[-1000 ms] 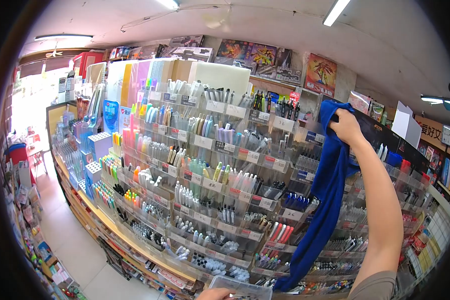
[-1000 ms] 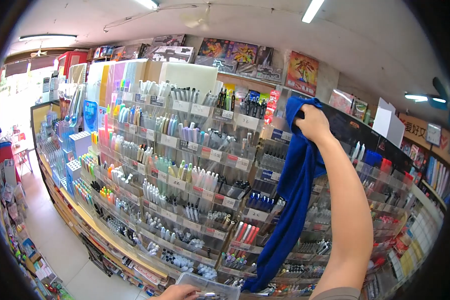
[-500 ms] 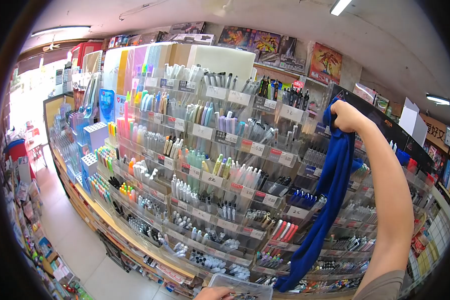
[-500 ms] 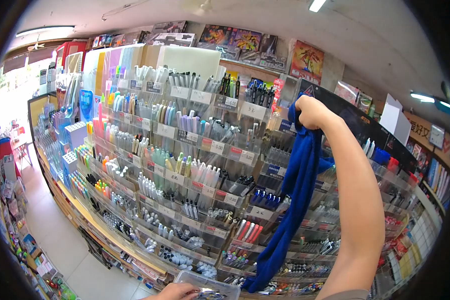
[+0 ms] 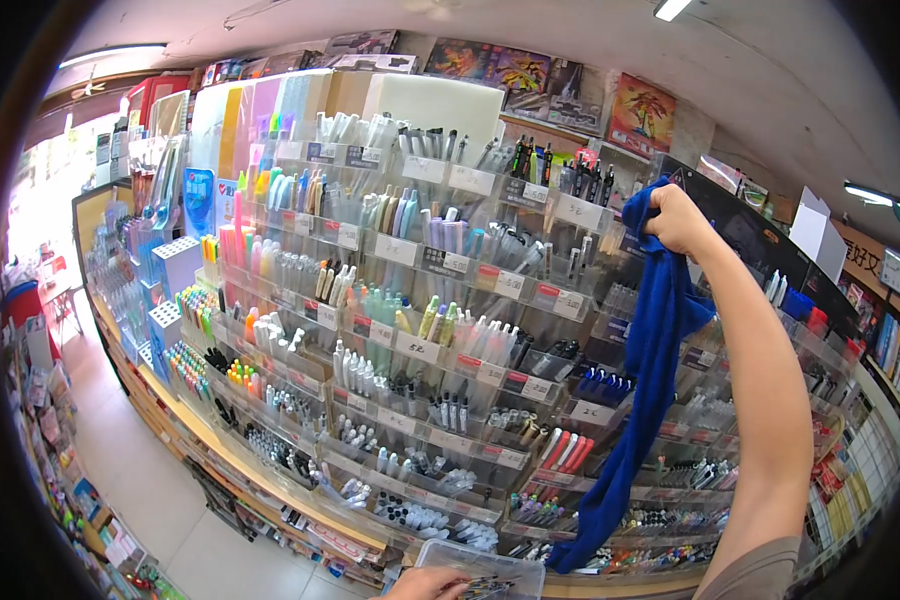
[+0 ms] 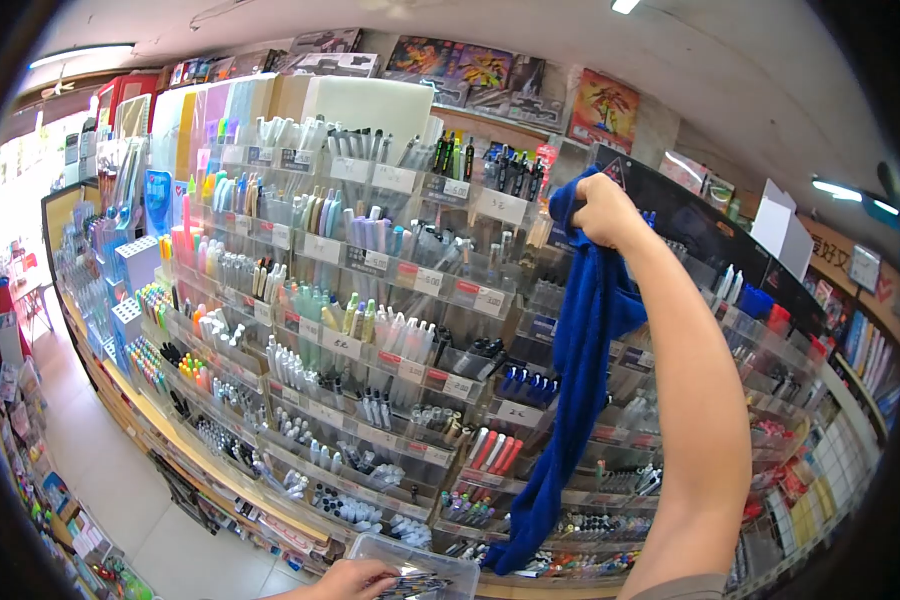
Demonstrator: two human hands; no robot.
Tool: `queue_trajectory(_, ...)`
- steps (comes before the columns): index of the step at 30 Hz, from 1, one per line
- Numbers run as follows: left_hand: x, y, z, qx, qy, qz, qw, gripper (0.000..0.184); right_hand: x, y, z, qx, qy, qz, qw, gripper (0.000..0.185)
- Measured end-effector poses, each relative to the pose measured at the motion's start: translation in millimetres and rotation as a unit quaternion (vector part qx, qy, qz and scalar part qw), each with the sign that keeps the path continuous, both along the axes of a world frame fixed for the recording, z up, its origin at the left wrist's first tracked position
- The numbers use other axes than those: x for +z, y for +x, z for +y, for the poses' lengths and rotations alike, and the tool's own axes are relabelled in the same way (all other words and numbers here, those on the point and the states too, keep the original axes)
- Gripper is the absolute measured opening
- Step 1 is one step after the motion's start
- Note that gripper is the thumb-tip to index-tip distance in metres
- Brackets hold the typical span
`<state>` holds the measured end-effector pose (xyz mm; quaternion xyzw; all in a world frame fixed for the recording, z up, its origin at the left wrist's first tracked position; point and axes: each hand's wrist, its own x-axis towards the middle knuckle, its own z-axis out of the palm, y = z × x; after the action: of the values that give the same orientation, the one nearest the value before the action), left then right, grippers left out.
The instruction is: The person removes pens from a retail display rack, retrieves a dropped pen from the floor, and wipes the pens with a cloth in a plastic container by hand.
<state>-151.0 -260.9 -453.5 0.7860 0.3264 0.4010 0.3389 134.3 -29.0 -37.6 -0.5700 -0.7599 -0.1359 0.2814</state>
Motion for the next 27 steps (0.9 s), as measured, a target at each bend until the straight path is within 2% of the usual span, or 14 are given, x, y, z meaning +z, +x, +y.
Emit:
queue_trajectory(4, -2.8, 0.8, 1.0, -0.013, 0.006, -0.011, 1.0, 0.015, -10.2, -0.3, 5.4, -0.006, 0.107, -0.035, 0.994, 0.02)
queue_trajectory(6, -6.7, 0.2, 1.0, -0.016, 0.007, -0.011, 1.0, 0.015, -19.5, -6.2, 4.7, 0.019, 0.165, 0.008, 0.986, 0.018)
queue_trajectory(10, -0.9, -3.3, 1.2, -0.015, -0.013, -0.009, 1.0, 0.014, -22.6, -10.1, -9.3, 0.106, 0.206, 0.229, 0.946, 0.013)
queue_trajectory(12, 1.9, -3.6, 0.4, -0.013, -0.018, -0.019, 1.0, 0.013, -16.4, -0.5, -19.1, 0.076, 0.235, 0.245, 0.937, 0.012)
queue_trajectory(15, -1.2, -1.4, -0.8, -0.004, -0.002, -0.048, 0.999, 0.012, -11.7, 23.4, -26.0, 0.126, 0.262, 0.292, 0.911, 0.011)
queue_trajectory(19, -3.6, 0.7, 0.5, 0.002, 0.012, -0.055, 0.998, 0.011, -13.2, 37.9, -52.1, 0.09, 0.292, 0.211, 0.928, 0.009)
queue_trajectory(23, -2.4, 1.5, 0.6, -0.015, -0.003, -0.056, 0.998, 0.011, -29.6, 31.2, -65.5, 0.046, 0.332, 0.052, 0.941, 0.014)
queue_trajectory(26, -3.6, 1.6, 1.2, -0.013, 0.014, -0.037, 0.999, 0.011, -52.8, 22.8, -55.5, -0.085, 0.332, -0.114, 0.933, 0.011)
queue_trajectory(27, -2.6, 1.3, 0.1, -0.006, 0.017, -0.035, 0.999, 0.011, -62.4, 15.0, -54.9, -0.088, 0.307, -0.127, 0.939, 0.01)
